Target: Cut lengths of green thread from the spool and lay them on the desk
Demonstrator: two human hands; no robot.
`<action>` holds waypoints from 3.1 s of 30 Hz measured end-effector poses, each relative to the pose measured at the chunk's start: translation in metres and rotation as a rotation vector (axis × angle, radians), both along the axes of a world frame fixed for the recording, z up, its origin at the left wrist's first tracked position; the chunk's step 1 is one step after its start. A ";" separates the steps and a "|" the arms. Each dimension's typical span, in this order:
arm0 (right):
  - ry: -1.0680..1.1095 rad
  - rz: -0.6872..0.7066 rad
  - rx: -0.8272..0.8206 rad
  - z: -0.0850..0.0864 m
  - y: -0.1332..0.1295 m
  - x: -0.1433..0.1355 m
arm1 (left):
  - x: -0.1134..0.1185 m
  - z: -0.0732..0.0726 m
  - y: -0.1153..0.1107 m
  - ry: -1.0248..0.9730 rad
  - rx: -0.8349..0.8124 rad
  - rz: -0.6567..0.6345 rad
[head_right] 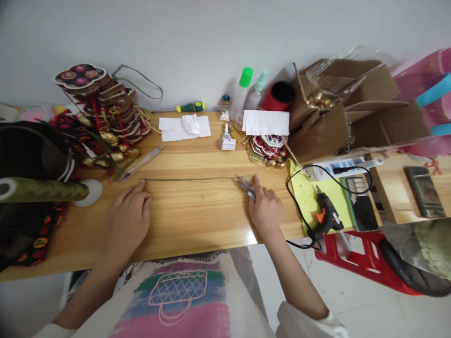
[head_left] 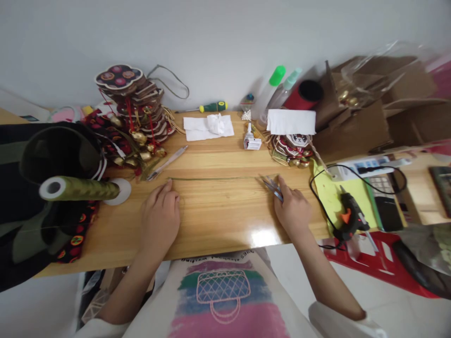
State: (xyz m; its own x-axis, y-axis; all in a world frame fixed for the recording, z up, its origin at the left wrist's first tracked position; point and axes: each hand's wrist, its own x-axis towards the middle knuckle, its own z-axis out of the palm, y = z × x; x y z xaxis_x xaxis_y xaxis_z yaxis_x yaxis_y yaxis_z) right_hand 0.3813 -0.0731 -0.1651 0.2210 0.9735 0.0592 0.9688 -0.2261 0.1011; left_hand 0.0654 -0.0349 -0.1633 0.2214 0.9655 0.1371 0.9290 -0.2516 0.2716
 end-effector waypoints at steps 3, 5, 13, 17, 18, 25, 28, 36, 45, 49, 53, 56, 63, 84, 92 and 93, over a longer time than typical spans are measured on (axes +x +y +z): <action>0.020 -0.002 0.037 -0.002 -0.002 0.000 | -0.001 -0.001 -0.001 0.000 0.000 0.001; 0.040 -0.007 0.056 -0.003 -0.003 0.000 | -0.002 -0.001 -0.002 -0.003 0.013 -0.003; 0.179 0.067 0.053 0.006 -0.010 -0.012 | 0.000 0.007 -0.005 -0.039 0.081 -0.067; 0.310 0.191 -0.057 0.015 -0.007 -0.033 | 0.021 0.008 -0.003 -0.097 -0.020 -0.289; 0.329 0.203 -0.087 0.017 -0.005 -0.039 | 0.028 0.008 -0.002 -0.109 -0.040 -0.353; 0.370 0.217 -0.179 0.019 0.010 -0.060 | 0.059 0.006 0.008 -0.079 -0.051 -0.587; 0.354 0.201 -0.199 0.018 0.013 -0.060 | 0.062 0.005 0.012 -0.063 -0.072 -0.581; 0.333 0.191 -0.220 0.019 0.019 -0.061 | 0.063 0.006 0.014 -0.025 -0.111 -0.574; 0.450 0.192 -0.192 0.022 0.016 -0.065 | 0.063 0.009 0.012 -0.079 -0.066 -0.594; 0.720 0.200 -0.079 0.023 0.005 -0.067 | 0.060 0.019 0.007 -0.175 -0.101 -0.571; 0.943 0.149 0.002 0.021 -0.009 -0.069 | 0.055 0.025 -0.002 -0.256 -0.100 -0.539; 1.069 0.085 0.026 0.021 -0.017 -0.073 | 0.052 0.027 -0.009 -0.351 -0.115 -0.511; 1.423 0.018 0.064 0.036 -0.022 -0.084 | 0.053 0.036 -0.019 -0.530 -0.069 -0.451; 1.502 0.024 0.034 0.041 -0.026 -0.096 | 0.052 0.048 -0.029 -0.306 0.133 -0.546; 1.455 0.074 0.014 0.047 -0.023 -0.095 | 0.050 0.045 -0.029 -0.343 0.051 -0.525; 1.455 0.082 0.012 0.047 -0.023 -0.095 | 0.050 0.045 -0.028 -0.351 0.044 -0.521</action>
State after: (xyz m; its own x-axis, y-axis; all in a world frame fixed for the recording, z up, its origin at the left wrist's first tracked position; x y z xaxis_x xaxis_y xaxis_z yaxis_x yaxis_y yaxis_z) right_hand 0.2860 -0.0960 -0.1178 0.0366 0.9872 -0.1554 0.2214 -0.1597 -0.9620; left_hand 0.1154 -0.0634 -0.1183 0.5962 0.7344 0.3243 0.5386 -0.6654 0.5168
